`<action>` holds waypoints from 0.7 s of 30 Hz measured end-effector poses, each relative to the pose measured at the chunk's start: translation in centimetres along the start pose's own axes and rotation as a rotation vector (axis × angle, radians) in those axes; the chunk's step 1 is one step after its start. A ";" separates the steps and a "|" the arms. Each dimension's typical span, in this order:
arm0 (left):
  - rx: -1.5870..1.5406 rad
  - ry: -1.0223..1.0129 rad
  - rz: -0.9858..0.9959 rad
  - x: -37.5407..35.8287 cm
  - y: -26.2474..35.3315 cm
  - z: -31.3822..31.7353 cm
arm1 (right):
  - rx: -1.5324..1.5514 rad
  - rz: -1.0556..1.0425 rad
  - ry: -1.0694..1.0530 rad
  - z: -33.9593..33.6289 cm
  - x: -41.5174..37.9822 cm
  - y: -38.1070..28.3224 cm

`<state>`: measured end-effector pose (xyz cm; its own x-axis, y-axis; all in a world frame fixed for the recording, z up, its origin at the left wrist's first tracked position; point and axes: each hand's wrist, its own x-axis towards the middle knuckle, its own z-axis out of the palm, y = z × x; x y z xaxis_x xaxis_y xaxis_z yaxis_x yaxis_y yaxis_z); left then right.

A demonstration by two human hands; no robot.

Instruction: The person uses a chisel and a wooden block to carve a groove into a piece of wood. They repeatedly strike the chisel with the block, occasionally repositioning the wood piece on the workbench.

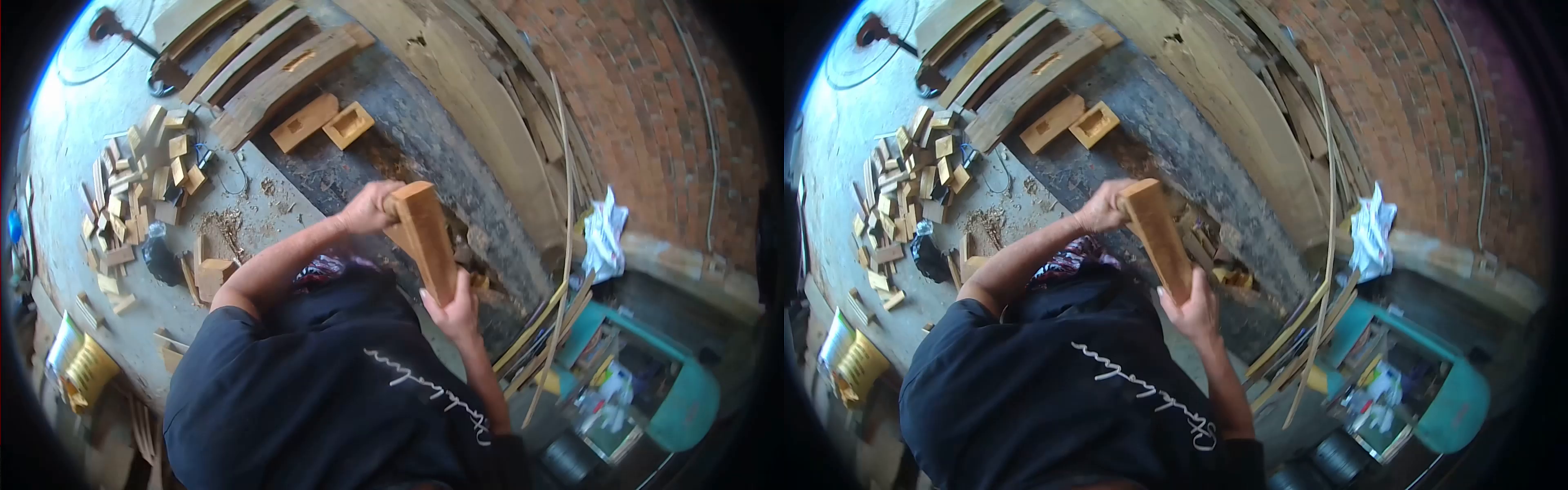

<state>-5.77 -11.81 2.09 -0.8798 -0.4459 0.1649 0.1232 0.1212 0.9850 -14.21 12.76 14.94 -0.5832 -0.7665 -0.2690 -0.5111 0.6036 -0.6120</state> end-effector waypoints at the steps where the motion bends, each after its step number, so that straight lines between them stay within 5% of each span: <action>1: -0.016 0.052 0.066 -0.3 0.1 0.7 | 0.048 0.009 0.035 -0.7 -0.2 -1.2; 3: 0.117 -0.083 0.073 -0.6 0.3 1.1 | 0.223 -0.146 0.279 -1.3 -0.5 -3.6; 5: 0.187 -0.126 0.068 -1.3 0.0 1.9 | 0.461 -0.163 0.326 0.2 -1.8 -0.4; 6: 0.156 -0.161 0.042 -1.5 -0.2 2.1 | 0.331 -0.392 0.231 -0.4 -1.3 0.1; 7: 0.156 -0.152 0.040 -1.8 -0.7 2.7 | 0.329 -0.397 0.224 0.0 -1.3 0.6; 9: 0.157 -0.014 0.163 -2.1 -1.3 3.3 | -0.062 0.005 0.008 1.1 -1.3 1.9; 11: 0.257 -0.193 0.147 -2.4 -1.0 3.2 | 0.022 0.089 0.068 0.7 -1.9 2.4; 13: 0.261 -0.188 0.158 -2.7 -1.0 3.2 | 0.055 -0.054 0.278 -0.3 -1.5 0.4; 15: 0.242 -0.187 0.141 -2.6 -0.8 2.9 | 0.499 0.072 0.412 -0.1 -2.3 -2.2; 17: 0.227 -0.186 0.135 -2.5 -0.7 2.7 | 0.249 -0.330 0.156 -0.7 -2.1 2.4; 19: 0.233 -0.139 0.170 -2.4 -0.9 2.9 | 0.043 -0.340 0.160 0.7 -1.1 1.9; 20: 0.233 -0.136 0.173 -2.5 -1.0 3.1 | -0.061 0.069 -0.019 1.2 -1.7 2.7; 21: 0.221 -0.149 0.199 -2.7 -1.0 3.3 | -0.063 0.070 -0.020 1.0 -2.0 2.3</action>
<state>-5.07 -7.76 0.50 -0.9081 -0.2614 0.3272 0.2110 0.3894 0.8966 -13.62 15.46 13.29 -0.6064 -0.7260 -0.3245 -0.5085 0.6677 -0.5436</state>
